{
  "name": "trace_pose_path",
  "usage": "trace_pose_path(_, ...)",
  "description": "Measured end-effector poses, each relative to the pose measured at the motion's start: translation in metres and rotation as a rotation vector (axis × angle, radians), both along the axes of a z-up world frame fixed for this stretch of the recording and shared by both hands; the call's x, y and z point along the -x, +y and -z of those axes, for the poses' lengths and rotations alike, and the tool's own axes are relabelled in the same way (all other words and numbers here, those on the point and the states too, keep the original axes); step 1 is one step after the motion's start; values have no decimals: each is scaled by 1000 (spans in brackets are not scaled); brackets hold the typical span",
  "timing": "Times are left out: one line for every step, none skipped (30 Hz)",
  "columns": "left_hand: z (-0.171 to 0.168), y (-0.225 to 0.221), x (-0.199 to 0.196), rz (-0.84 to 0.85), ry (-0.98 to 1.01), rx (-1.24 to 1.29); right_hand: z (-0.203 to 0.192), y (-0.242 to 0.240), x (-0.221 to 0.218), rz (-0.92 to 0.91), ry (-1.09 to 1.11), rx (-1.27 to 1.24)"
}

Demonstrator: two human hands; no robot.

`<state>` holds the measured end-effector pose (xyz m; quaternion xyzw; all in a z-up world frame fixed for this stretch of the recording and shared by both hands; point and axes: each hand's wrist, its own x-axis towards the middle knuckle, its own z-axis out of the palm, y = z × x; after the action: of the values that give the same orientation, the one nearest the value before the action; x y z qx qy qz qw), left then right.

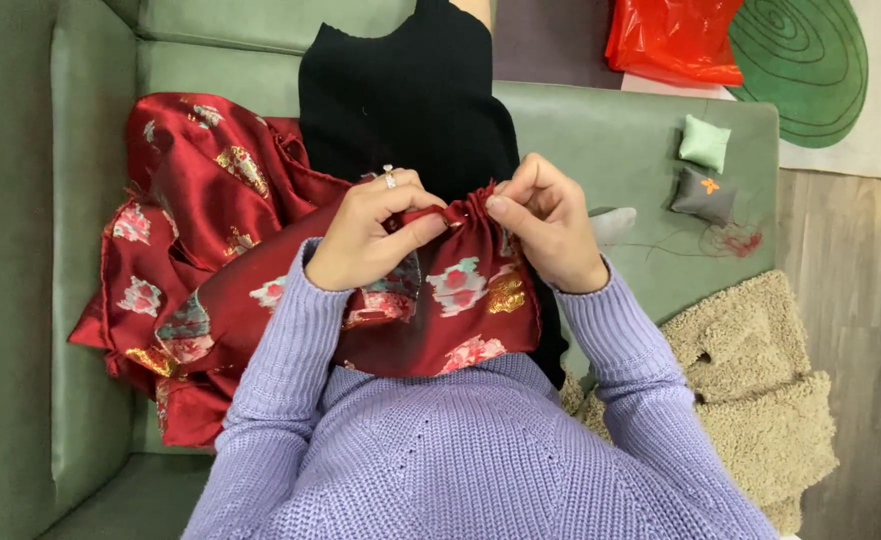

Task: Hand-sewing a hem on a red patterned fabric using a needle and thread while sitting on a sofa.

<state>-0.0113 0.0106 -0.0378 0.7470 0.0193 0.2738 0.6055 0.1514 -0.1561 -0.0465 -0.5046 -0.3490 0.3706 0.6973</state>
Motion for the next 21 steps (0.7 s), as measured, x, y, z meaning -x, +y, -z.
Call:
trace_pose_path(1, 0, 0, 5, -4, -1, -4, 1, 3, 5, -4, -1)
trace_pose_path(2, -1, -1, -4, 4, -6, -8, 1, 6, 48, -51, 64)
trace_pose_path(3, -1, -4, -7, 8, -13, -13, 1, 7, 98, -101, 126)
trace_pose_path(4, -1, -2, 4, 0, -17, -10, 0, 11, 109, -108, 123)
trace_pose_path(6, 0, -4, 3, 14, -8, -8, -1, 14, 153, -140, 150)
trace_pose_path(7, 0, -7, 3, 28, 0, -6, -2, 16, 197, -172, 178)
trace_pose_path(9, -1, -7, 25, 12, -4, -7, -3, 17, 220, -185, 175)
trace_pose_path(12, -2, -8, 6, 39, 8, -8, -4, 19, 237, -307, 147)
trace_pose_path(14, -3, -8, -14, 66, 19, -9, -5, 20, 249, -428, 121)
trace_pose_path(14, -6, -8, 6, 51, 15, -14, -6, 25, 271, -442, 120)
trace_pose_path(14, -7, -9, -9, 56, 11, -18, -7, 27, 280, -527, 90)
trace_pose_path(14, -9, -10, -24, 62, 6, -23, -8, 31, 288, -611, 61)
trace_pose_path(12, -11, -12, -14, 47, 4, -25, -8, 31, 300, -626, 59)
trace_pose_path(11, -13, -13, -37, 65, -25, -28, -7, 31, 337, -726, 13)
trace_pose_path(10, -16, -11, -63, 91, -53, -29, -7, 35, 370, -820, -34)
trace_pose_path(7, -21, -13, -57, 83, -55, -27, -7, 32, 377, -827, -34)
trace_pose_path(3, -25, -14, -81, 81, -83, -24, -6, 31, 435, -884, -20)
trace_pose_path(0, -30, -14, -105, 79, -111, -21, -5, 29, 494, -941, -6)
trace_pose_path(0, -31, -15, -106, 77, -113, -23, -4, 30, 494, -942, -10)
trace_pose_path(0, -33, -15, -134, 76, -120, -23, -2, 31, 540, -988, -19)
trace_pose_path(0, -35, -16, -162, 77, -125, -25, -1, 32, 585, -1033, -28)
